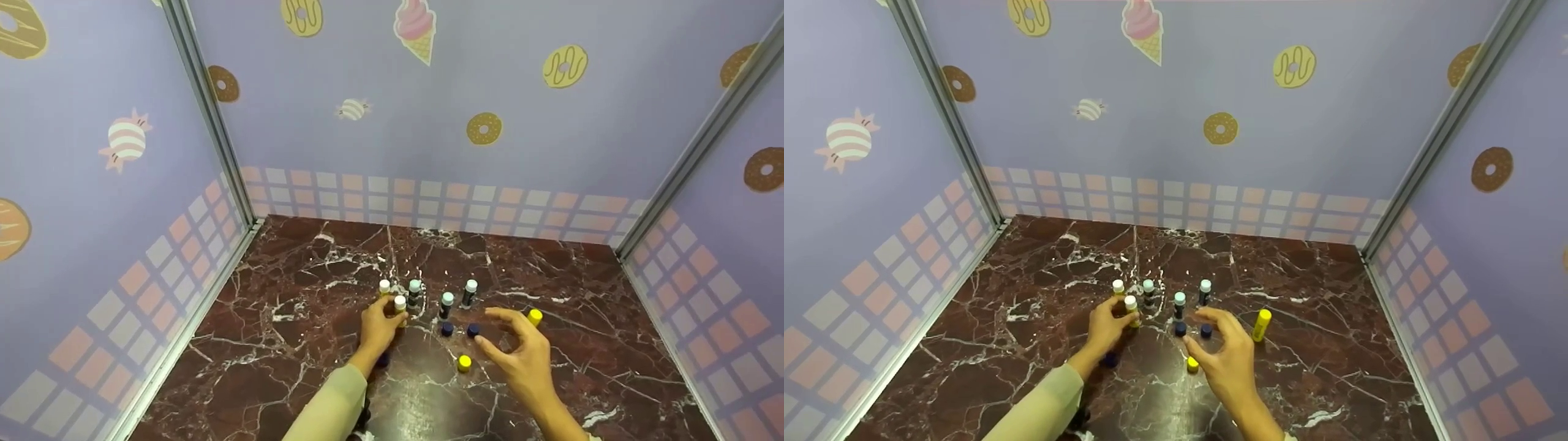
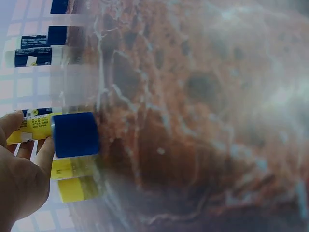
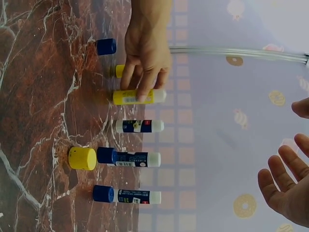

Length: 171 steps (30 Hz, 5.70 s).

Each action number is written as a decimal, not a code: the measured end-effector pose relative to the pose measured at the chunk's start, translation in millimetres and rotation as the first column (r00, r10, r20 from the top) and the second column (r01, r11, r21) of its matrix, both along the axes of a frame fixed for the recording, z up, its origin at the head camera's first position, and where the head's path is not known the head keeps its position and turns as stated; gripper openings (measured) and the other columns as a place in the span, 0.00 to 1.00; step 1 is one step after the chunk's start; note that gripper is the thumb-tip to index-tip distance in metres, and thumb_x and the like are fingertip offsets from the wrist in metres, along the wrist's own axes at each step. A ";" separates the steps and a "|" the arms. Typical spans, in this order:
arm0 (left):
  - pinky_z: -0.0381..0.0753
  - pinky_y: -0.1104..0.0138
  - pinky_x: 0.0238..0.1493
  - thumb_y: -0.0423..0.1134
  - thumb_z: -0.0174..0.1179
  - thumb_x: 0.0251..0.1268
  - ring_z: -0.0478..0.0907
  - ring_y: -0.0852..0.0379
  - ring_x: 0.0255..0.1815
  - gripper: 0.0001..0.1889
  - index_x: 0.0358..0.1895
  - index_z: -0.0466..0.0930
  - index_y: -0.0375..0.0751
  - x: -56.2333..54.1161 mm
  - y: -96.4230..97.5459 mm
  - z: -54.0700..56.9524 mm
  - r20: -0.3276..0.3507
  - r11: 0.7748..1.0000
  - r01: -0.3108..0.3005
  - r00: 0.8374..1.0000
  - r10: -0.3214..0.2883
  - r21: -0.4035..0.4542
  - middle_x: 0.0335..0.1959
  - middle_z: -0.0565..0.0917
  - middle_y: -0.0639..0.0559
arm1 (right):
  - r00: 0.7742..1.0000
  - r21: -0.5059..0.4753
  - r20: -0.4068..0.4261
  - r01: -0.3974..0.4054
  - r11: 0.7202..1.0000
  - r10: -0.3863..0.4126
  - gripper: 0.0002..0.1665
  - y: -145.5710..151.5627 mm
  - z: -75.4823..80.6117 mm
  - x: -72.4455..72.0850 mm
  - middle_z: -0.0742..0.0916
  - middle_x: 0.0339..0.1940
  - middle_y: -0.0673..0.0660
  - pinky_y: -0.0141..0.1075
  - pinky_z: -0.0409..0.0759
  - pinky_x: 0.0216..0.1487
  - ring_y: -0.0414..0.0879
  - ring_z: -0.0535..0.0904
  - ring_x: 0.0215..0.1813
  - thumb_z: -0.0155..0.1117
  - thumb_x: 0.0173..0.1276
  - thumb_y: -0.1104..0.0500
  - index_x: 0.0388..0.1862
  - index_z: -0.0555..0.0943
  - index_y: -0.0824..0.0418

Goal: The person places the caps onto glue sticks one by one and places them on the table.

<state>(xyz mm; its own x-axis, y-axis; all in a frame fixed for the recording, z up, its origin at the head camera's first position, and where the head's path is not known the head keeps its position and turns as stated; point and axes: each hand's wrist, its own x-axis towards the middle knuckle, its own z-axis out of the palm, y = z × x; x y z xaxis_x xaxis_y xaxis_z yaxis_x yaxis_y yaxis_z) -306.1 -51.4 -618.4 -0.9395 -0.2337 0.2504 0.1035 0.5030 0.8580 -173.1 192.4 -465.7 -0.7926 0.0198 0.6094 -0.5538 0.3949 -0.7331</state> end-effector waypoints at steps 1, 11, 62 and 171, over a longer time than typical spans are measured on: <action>0.84 0.55 0.53 0.38 0.78 0.52 0.86 0.49 0.46 0.18 0.47 0.87 0.44 0.9 -1.6 3.0 -0.004 1.000 0.004 1.000 -0.004 0.001 0.42 0.90 0.47 | 1.000 0.000 0.001 0.001 1.000 -0.001 0.28 -0.1 -0.5 -0.4 0.89 0.46 0.56 0.23 0.80 0.52 0.38 0.84 0.48 0.80 0.48 0.75 0.49 0.85 0.64; 0.88 0.57 0.49 0.35 0.77 0.53 0.87 0.43 0.44 0.22 0.53 0.86 0.34 36.5 -22.7 46.4 -0.159 0.985 0.130 0.981 -0.111 0.116 0.44 0.89 0.39 | 0.997 -0.002 0.066 0.031 1.000 -0.031 0.26 1.3 -10.2 -4.4 0.89 0.44 0.54 0.20 0.78 0.51 0.37 0.83 0.47 0.80 0.49 0.74 0.48 0.85 0.63; 0.88 0.63 0.43 0.40 0.76 0.52 0.86 0.49 0.38 0.20 0.51 0.87 0.43 108.9 -65.3 96.8 -0.229 0.953 0.290 0.937 -0.263 0.093 0.40 0.86 0.49 | 0.976 0.689 0.216 -0.129 0.713 -0.032 0.10 1.1 -140.4 -82.0 0.83 0.29 0.51 0.44 0.83 0.33 0.47 0.81 0.32 0.73 0.49 0.67 0.30 0.85 0.56; 0.85 0.66 0.44 0.48 0.72 0.50 0.80 0.57 0.41 0.18 0.47 0.89 0.50 108.2 -19.0 107.6 -0.381 0.780 0.123 0.819 -0.429 -0.614 0.42 0.87 0.57 | 0.952 -0.127 0.130 -0.260 0.957 0.276 0.15 -62.1 -14.5 -11.3 0.90 0.40 0.65 0.50 0.88 0.46 0.58 0.88 0.43 0.74 0.53 0.79 0.41 0.86 0.73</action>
<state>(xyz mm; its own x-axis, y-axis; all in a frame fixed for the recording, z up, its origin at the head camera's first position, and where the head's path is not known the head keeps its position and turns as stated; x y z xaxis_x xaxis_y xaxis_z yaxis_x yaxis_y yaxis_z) -197.9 -70.5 -510.8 -0.6580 0.3347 0.6745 0.6274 0.7391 0.2453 -184.4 130.3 -480.2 -0.8572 -0.1464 0.4938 -0.5132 0.1612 -0.8430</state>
